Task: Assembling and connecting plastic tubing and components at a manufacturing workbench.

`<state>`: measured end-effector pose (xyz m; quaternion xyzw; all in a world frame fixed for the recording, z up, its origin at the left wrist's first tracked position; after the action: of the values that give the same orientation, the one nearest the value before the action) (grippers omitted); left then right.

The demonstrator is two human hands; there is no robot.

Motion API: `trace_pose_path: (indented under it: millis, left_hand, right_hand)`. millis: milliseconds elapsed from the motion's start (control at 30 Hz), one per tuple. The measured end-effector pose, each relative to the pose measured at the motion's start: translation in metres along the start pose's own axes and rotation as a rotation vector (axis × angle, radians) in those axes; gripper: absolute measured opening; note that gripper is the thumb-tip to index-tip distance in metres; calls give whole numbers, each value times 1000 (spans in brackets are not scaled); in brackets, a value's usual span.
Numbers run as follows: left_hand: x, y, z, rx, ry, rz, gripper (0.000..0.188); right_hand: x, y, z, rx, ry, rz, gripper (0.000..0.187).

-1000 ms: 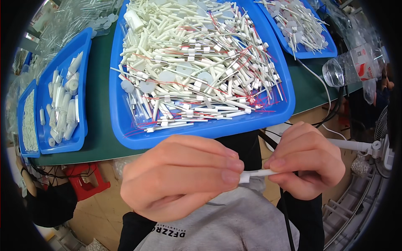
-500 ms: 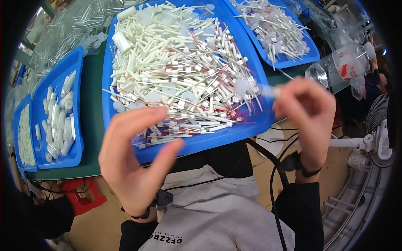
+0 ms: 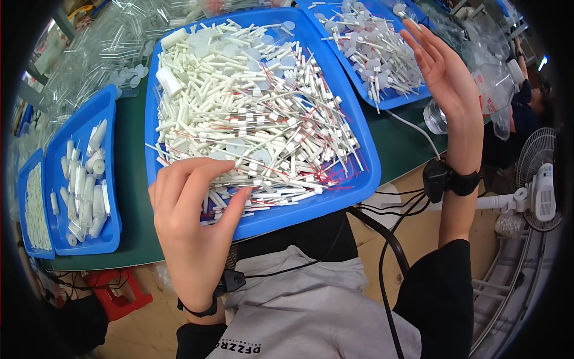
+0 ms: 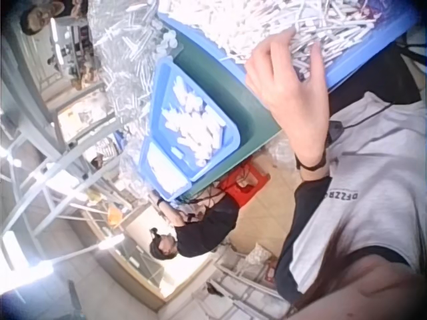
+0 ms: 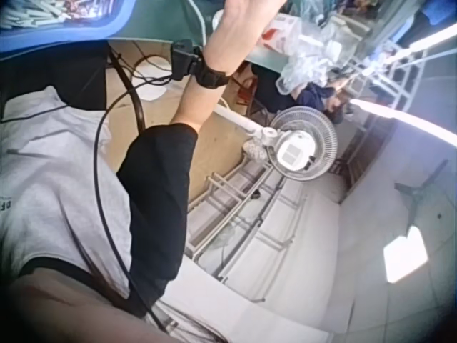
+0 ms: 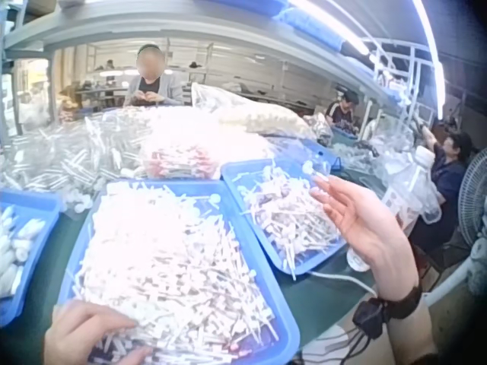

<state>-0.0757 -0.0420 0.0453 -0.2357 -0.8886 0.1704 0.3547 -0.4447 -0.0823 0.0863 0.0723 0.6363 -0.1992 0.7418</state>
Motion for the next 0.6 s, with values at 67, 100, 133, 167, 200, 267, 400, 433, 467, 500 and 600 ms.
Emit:
trace_pose_path:
  millis: [67, 100, 133, 167, 200, 267, 400, 433, 467, 500, 600]
  left_hand:
    - [0, 0, 0, -3, 0, -2, 33]
    - [0, 0, 0, -4, 0, -2, 33]
    - [0, 0, 0, -6, 2, -2, 33]
    - [0, 1, 1, -9, 2, -4, 33]
    - [0, 1, 2, -8, 2, -4, 33]
    - [-1, 2, 1, -5, -5, -6, 33]
    - [0, 2, 1, -9, -10, -4, 33]
    - [0, 2, 0, -8, -14, -6, 33]
    - [0, 2, 0, -7, -13, -2, 33]
    - [0, 2, 1, -6, -15, 0, 32]
    - [3, 2, -1, -3, -28, -2, 30]
  right_hand:
    - [2, 0, 2, -39, 47, -25, 39]
    - [2, 3, 6, -58, 100, -36, 40]
    - [1, 7, 10, -76, 154, -47, 41]
    - [0, 12, 14, -45, 222, -109, 40]
    - [-2, 20, 21, -14, 289, -171, 39]
    - [-4, 36, 34, -3, 448, -266, 36]
    - [1, 75, 66, -146, 884, -381, 17]
    - [3, 86, 79, -246, 965, -373, 14]
    - [3, 96, 88, -342, 1048, -366, 12]
    - [7, 101, 95, -392, 1058, -436, 12]
    - [13, 110, 112, -555, 1104, -606, 20]
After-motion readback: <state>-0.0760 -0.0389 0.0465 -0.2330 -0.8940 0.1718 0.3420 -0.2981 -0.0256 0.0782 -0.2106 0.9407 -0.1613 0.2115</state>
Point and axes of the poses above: each hand's wrist, its own y-axis away from the middle knuckle, its own z-axis out of the palm, x = y × z, the point moved 3 cm from there along -y, towards the middle knuckle, and after that the axes turned 1 degree about y, right-handed, at the moved point
